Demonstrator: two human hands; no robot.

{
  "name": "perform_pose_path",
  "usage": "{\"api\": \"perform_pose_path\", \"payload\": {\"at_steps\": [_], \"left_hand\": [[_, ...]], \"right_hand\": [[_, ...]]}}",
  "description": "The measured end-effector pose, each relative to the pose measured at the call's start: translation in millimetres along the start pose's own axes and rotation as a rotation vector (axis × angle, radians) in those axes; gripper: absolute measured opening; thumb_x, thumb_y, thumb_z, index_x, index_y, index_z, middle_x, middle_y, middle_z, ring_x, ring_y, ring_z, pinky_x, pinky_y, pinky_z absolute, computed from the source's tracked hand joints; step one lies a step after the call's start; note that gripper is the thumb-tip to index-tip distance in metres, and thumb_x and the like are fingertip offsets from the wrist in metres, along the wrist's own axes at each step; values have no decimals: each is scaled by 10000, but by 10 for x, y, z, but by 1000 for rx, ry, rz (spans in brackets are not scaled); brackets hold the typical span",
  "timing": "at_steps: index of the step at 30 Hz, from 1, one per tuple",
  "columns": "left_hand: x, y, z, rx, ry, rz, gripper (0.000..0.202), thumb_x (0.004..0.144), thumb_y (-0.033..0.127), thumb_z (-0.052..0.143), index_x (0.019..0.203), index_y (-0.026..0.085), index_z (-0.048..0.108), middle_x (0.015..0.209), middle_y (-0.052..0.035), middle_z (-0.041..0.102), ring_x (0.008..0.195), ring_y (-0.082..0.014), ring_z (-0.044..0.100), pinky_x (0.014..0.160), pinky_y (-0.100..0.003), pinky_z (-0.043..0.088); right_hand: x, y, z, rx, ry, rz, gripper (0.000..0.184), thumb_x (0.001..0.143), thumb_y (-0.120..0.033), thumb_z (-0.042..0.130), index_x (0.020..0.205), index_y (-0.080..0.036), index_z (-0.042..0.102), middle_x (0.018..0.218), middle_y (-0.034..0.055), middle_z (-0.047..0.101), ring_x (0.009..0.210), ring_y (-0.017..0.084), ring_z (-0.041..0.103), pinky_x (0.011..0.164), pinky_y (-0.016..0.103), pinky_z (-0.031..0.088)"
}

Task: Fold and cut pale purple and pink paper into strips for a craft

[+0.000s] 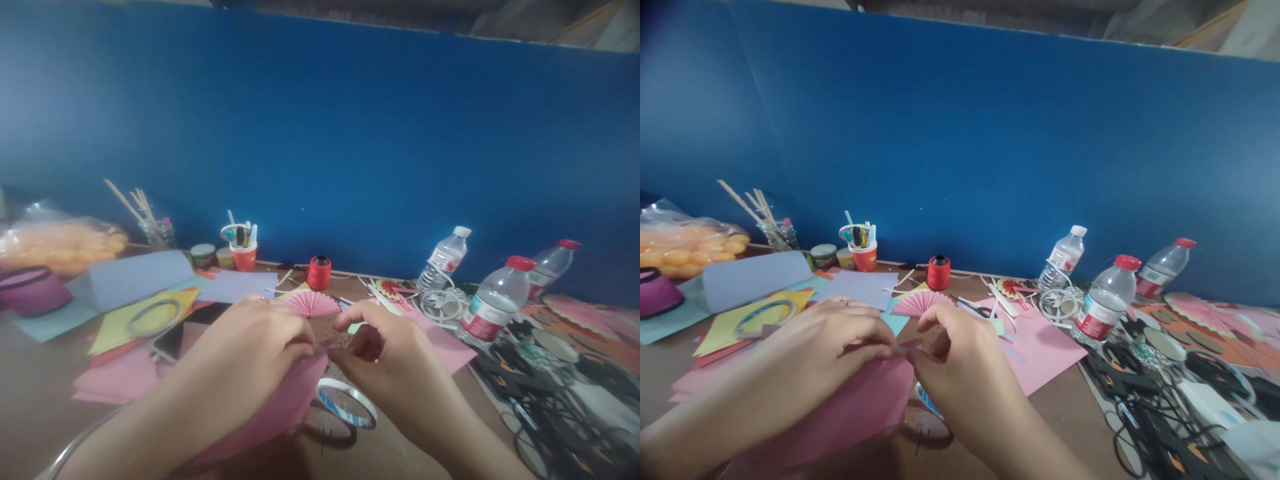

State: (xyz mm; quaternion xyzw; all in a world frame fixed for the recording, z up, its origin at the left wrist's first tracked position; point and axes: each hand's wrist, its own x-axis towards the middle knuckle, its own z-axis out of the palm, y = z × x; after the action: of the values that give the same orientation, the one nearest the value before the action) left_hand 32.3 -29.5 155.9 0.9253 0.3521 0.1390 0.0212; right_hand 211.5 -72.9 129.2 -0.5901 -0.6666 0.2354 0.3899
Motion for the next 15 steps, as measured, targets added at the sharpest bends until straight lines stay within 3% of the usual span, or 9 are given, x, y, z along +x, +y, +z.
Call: {"api": "perform_pose_path", "payload": {"at_steps": [5, 11, 15], "left_hand": [[-6, 15, -7, -48, 12, -20, 259, 874, 220, 442, 837, 260, 696, 795, 32, 704, 722, -162, 615, 609, -273, 357], [-44, -24, 20, -87, 9, -49, 242, 856, 178, 482, 814, 296, 689, 818, 69, 696, 767, -152, 604, 716, -302, 357], [-28, -4, 8, -123, -19, -66, 246, 847, 167, 482, 815, 302, 685, 833, 80, 695, 759, -144, 601, 711, -298, 356]], "right_hand": [[11, -7, 4, 52, -39, 25, 150, 711, -126, 581, 818, -230, 584, 585, -51, 599, 533, 105, 549, 462, 193, 394], [22, -14, -6, 42, -25, 32, 151, 696, -115, 578, 797, -226, 574, 590, -57, 575, 536, 92, 519, 455, 178, 382], [19, -12, -6, 64, -32, 38, 149, 711, -121, 568, 806, -237, 576, 585, -67, 564, 528, 84, 515, 446, 162, 384]]}}
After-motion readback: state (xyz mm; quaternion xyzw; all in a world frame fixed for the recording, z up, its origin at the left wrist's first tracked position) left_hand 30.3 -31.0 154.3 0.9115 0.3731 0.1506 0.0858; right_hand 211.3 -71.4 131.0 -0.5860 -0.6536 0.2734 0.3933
